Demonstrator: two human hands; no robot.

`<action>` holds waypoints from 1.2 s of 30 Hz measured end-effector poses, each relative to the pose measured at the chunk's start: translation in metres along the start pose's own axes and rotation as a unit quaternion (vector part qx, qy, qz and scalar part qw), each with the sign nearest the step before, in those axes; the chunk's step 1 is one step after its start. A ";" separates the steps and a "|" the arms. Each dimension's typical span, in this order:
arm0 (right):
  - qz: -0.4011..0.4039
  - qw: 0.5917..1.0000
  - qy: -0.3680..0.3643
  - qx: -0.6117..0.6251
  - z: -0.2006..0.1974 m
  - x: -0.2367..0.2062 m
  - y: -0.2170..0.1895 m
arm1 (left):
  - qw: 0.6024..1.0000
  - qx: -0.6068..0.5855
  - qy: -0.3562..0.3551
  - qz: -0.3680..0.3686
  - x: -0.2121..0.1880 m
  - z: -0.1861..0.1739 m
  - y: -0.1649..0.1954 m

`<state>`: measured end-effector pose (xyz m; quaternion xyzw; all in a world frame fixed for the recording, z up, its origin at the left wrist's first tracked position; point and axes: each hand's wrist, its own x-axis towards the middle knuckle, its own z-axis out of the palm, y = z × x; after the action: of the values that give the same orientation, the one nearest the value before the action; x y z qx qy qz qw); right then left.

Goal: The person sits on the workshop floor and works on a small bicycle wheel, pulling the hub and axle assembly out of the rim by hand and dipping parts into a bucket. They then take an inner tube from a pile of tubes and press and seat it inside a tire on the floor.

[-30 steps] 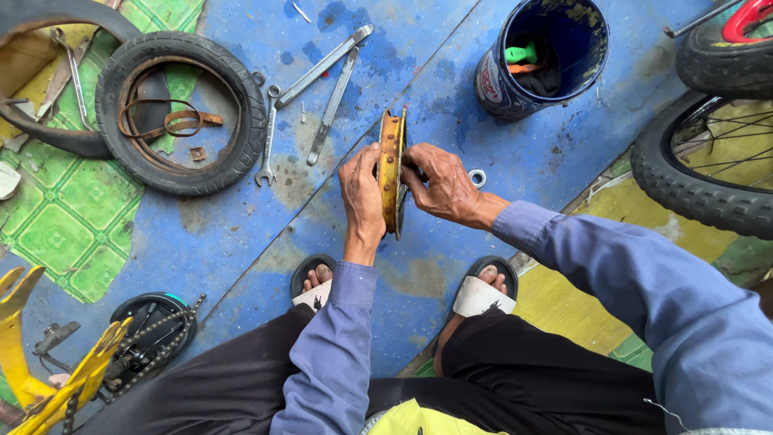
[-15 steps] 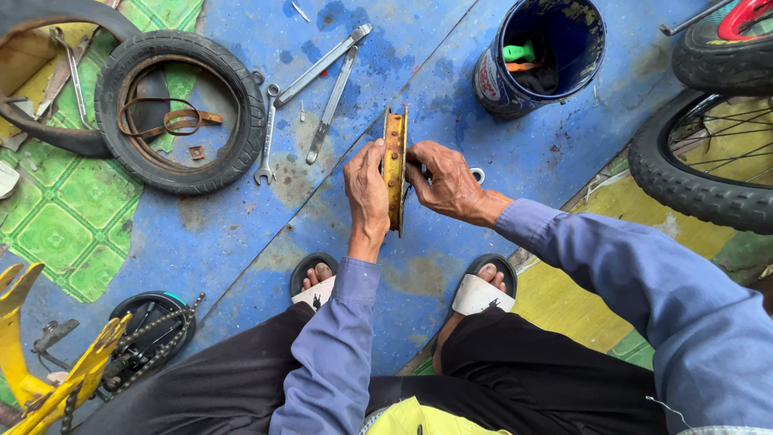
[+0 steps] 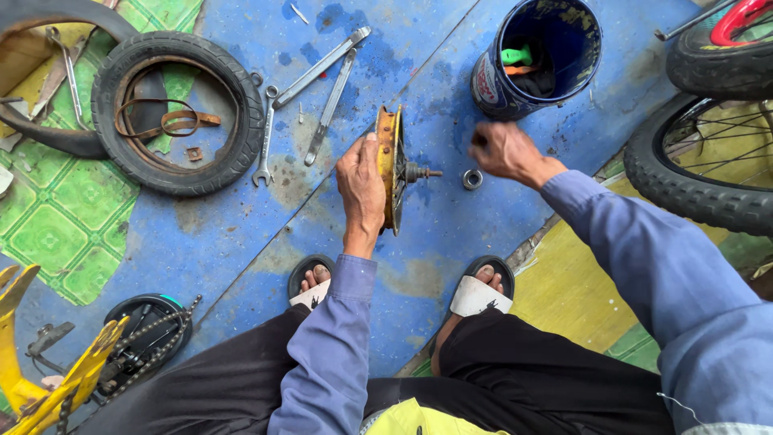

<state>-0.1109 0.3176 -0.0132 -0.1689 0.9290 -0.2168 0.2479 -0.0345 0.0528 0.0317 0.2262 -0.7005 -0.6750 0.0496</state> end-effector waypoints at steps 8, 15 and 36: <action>-0.017 0.991 -0.067 -0.117 0.114 -0.022 0.042 | 1.000 0.014 0.021 -0.013 0.001 -0.009 -0.080; -0.075 0.995 0.069 0.005 0.057 -0.012 0.019 | 0.998 0.015 0.054 -0.012 0.027 -0.015 -0.065; -0.262 0.917 0.120 0.277 0.074 0.019 -0.143 | 0.997 0.061 0.044 -0.026 0.020 -0.056 -0.070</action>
<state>-0.0580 0.1646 -0.0089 -0.3031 0.7769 -0.5417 0.1058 -0.0138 -0.0058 -0.0364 0.2762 -0.7315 -0.6215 0.0487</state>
